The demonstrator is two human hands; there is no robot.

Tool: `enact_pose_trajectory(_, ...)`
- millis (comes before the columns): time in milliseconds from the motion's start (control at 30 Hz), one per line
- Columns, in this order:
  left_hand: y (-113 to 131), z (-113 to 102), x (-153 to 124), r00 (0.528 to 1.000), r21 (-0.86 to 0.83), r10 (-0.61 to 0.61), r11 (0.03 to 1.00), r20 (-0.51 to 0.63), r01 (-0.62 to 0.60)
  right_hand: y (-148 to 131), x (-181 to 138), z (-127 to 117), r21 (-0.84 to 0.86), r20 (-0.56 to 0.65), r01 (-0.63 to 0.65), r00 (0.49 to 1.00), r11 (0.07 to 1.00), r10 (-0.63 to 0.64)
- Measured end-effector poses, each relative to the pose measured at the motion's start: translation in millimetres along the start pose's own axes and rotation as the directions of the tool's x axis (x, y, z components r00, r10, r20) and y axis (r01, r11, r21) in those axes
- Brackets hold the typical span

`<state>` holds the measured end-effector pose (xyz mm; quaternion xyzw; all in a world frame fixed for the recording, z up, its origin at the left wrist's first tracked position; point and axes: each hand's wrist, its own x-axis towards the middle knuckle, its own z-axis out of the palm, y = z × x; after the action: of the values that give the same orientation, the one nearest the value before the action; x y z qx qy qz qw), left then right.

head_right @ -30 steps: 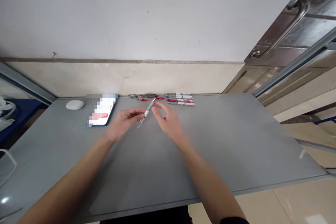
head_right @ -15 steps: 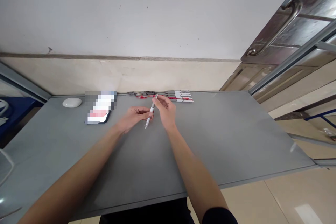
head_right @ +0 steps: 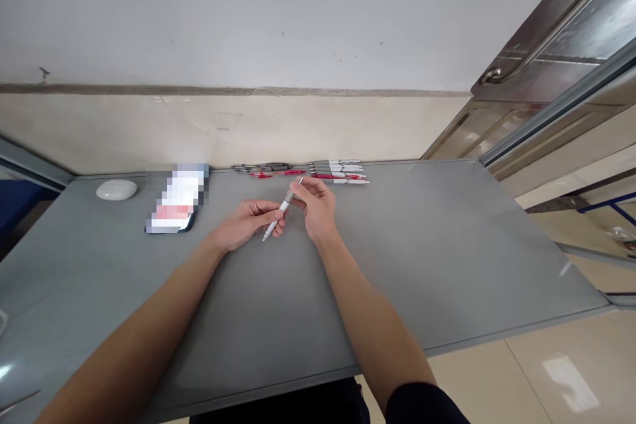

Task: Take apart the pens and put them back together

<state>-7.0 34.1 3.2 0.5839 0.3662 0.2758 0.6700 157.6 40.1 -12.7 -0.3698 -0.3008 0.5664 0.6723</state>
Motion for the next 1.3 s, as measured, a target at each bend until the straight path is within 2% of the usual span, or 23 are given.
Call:
enact_pose_trajectory(333, -3.5, -0.8, -0.1, 0.998, 0.004, 0.031, 1.0, 0.061, -0.031, -0.5, -4.6, 0.0, 0.027, -0.034, 0.009, 0.999, 1.0, -0.008)
enact_pose_trajectory(467, -4.7, 0.0, -1.3, 0.998, -0.058, 0.005, 0.998, 0.07, -0.001, -0.9, -5.6, 0.3, 0.02, -0.043, 0.007, 0.999, 1.0, -0.006)
enact_pose_trajectory(633, -4.2, 3.9, -1.9, 0.996, -0.153, -0.043, 0.987, 0.083, 0.055, -1.6, -6.1, 0.3, -0.007, 0.006, -0.001, 1.0, 1.0, 0.002)
enact_pose_trajectory(733, -6.1, 7.0, 0.1, 0.999, -0.179, -0.035, 0.983, 0.013, 0.036, -1.2, -4.3, 0.6, -0.018, -0.004, 0.02, 1.0, 1.0, -0.02)
enact_pose_trajectory(867, -13.4, 9.1, 3.9, 0.989, -0.163, 0.042, 0.985, -0.14, -0.065, -0.6, -2.0, 1.2, 0.004, -0.049, 0.06, 0.997, 0.998, -0.06)
enact_pose_trajectory(967, -18.4, 8.9, 5.1, 0.982, -0.087, 0.086, 0.991, -0.167, -0.102, -0.6, -2.4, 1.2, 0.027, -0.046, 0.07, 0.997, 0.997, -0.069)
enact_pose_trajectory(1133, -16.5, 8.6, 2.4, 0.988, -0.01, 0.097, 0.995, -0.117, -0.099, -0.1, -3.5, -0.7, 0.014, -0.059, 0.031, 0.998, 0.999, -0.03)
enact_pose_trajectory(1300, -7.2, 8.5, -2.6, 0.999, -0.086, 0.036, 0.996, 0.013, -0.035, -0.3, -4.2, -2.0, 0.028, -0.01, -0.014, 1.0, 1.0, 0.014)
